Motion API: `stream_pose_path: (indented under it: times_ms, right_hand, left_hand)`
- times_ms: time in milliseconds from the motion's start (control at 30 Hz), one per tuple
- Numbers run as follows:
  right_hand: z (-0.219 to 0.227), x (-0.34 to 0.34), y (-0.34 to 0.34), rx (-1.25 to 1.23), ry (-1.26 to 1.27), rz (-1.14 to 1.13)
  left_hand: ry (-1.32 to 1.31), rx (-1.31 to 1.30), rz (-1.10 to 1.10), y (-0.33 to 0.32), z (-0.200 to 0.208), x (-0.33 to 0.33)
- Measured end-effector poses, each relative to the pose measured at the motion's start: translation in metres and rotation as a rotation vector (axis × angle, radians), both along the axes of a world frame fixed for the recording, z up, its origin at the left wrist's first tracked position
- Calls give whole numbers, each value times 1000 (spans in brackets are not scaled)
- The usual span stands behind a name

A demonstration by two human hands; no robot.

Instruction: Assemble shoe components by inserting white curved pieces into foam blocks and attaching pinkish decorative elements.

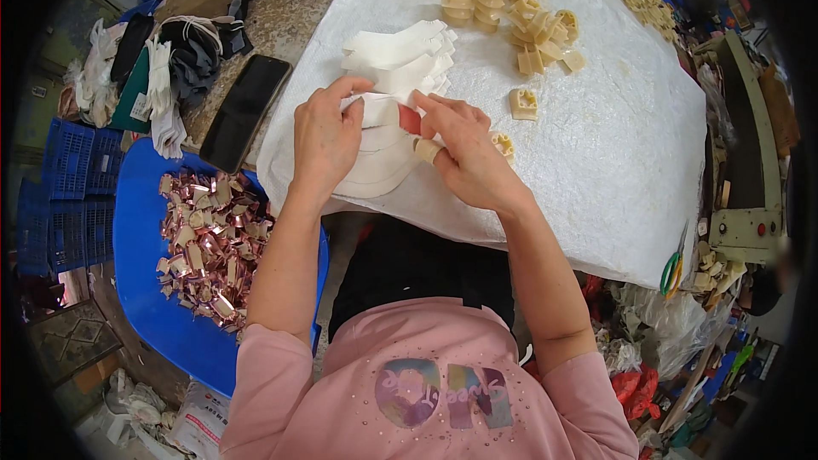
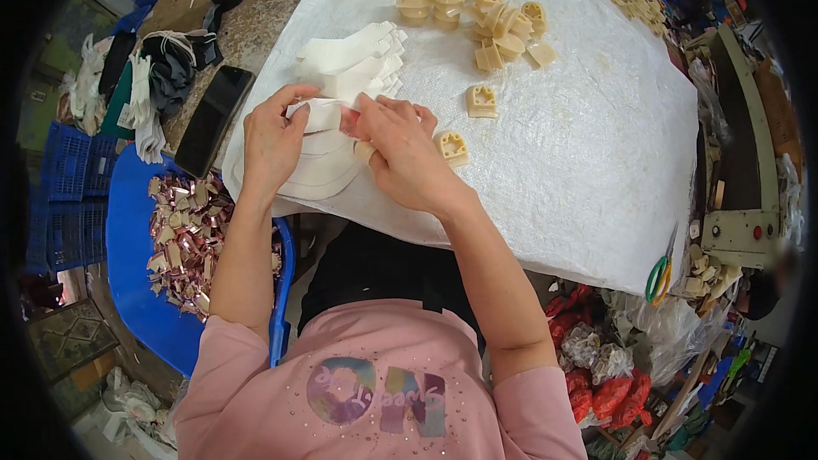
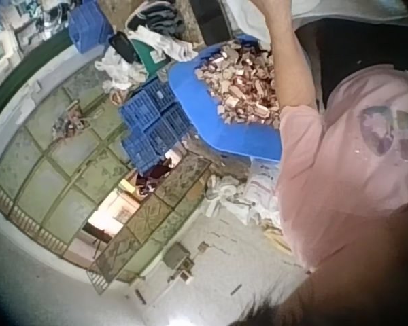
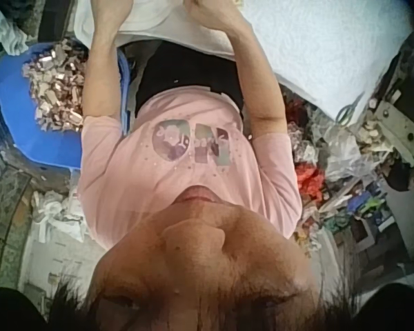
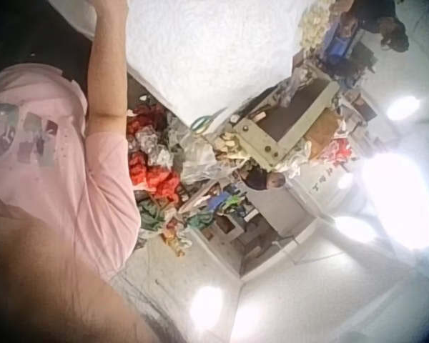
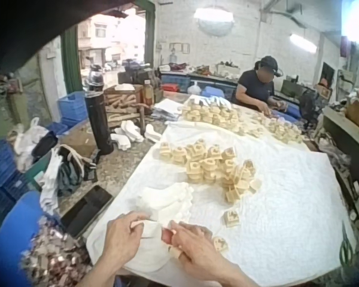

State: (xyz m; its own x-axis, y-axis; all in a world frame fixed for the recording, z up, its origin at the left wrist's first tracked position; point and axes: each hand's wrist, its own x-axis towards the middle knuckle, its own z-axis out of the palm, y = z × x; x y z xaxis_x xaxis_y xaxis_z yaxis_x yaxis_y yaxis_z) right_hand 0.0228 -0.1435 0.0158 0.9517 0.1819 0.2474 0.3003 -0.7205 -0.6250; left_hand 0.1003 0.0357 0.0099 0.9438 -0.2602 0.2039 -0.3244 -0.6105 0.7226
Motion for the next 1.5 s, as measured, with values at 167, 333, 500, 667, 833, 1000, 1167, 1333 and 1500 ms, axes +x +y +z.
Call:
stream_pose_path:
  times_ms: [167,333,500,667,833,1000,1167,1333,1500]
  right_hand:
    - [3,-5,-16,172,216,160]
    - [20,-25,-26,860,161,151]
    - [30,-41,-36,1212,35,-64]
    - [20,-60,-40,1453,68,-75]
    - [3,-76,-33,1467,263,-117]
    - [-4,-80,-53,996,309,-176]
    - [-16,-53,-71,8,-124,-208]
    - [-26,-44,-73,92,-78,-266]
    - [3,-76,-54,542,-186,-437]
  left_hand:
    - [138,-125,42,1,4,0]
    - [126,-67,91,4,-3,3]
    - [-380,161,12,4,-9,0]
    - [-274,-144,-366,-6,10,-39]
    - [492,-792,-641,-27,-6,-90]
    - [810,-1039,-290,-47,-5,-98]
    - [845,-1104,-322,-43,-11,-94]
    - [791,-1073,-273,-49,-7,-99]
    - [826,-1122,-290,-43,-5,-102]
